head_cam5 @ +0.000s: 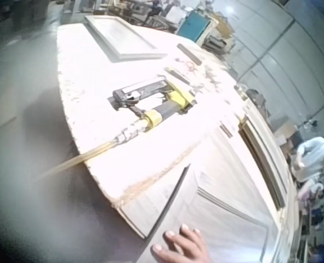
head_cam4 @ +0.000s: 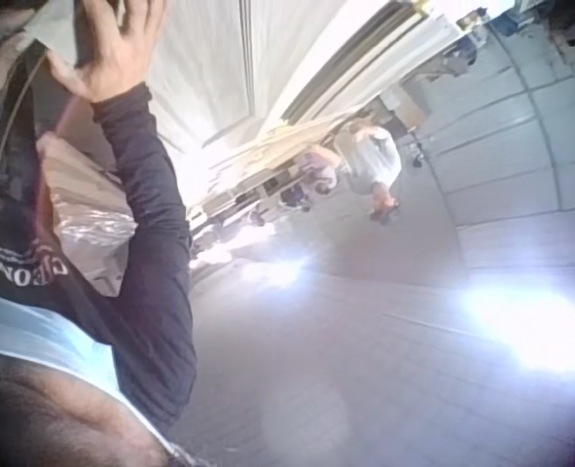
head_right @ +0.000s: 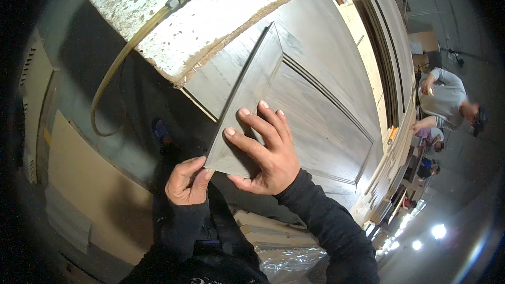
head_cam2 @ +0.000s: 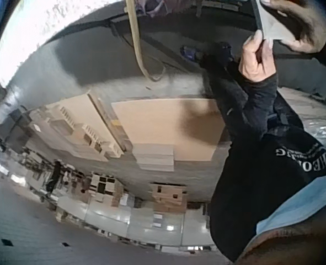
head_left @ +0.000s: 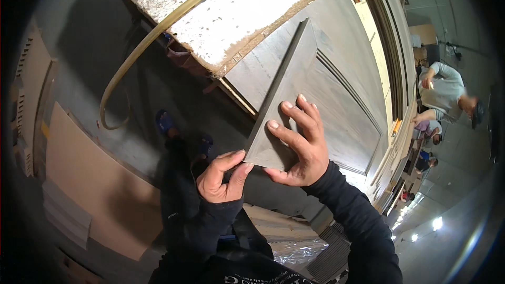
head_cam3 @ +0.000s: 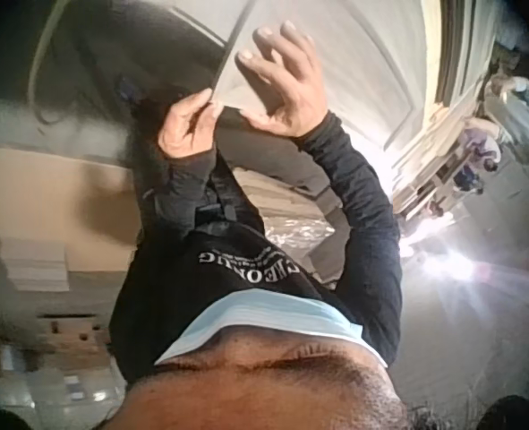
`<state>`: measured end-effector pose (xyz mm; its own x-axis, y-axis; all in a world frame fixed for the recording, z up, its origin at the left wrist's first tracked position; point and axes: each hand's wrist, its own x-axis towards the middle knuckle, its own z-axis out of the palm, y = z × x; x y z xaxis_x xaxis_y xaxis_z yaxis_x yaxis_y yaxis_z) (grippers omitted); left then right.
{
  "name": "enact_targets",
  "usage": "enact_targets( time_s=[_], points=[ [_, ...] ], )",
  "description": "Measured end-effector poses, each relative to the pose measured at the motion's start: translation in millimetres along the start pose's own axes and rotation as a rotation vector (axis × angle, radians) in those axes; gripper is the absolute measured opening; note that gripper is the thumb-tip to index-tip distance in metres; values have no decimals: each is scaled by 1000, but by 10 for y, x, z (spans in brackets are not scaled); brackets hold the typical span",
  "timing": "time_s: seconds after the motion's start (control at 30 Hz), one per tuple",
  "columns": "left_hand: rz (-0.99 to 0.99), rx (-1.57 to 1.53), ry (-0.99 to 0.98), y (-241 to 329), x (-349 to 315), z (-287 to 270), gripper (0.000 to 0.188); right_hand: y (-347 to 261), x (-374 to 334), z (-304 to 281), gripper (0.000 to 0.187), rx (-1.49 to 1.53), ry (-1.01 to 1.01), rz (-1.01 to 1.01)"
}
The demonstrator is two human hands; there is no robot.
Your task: The person aligns wooden trim pieces along the edges of wooden panels by hand and fastens them using a pneumatic nail gun.
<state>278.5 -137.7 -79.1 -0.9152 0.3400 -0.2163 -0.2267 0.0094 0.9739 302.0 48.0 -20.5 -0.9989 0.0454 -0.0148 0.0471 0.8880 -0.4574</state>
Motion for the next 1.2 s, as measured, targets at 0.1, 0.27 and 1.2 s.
enact_targets(
  time_s=[0.1, 0.27, 1.2],
  points=[
    [92, 51, -38, 32, 73, -39, 21, 16, -4, 7, 65, 17, 16, -2],
    [172, 133, -78, 77, 106, -102, 20, 19, -6, 14, 63, 9, 25, -12],
    [118, 133, -117, 105, 163, -150, 22, 7, -95, 11, 61, 4, 150, -26]
  ],
)
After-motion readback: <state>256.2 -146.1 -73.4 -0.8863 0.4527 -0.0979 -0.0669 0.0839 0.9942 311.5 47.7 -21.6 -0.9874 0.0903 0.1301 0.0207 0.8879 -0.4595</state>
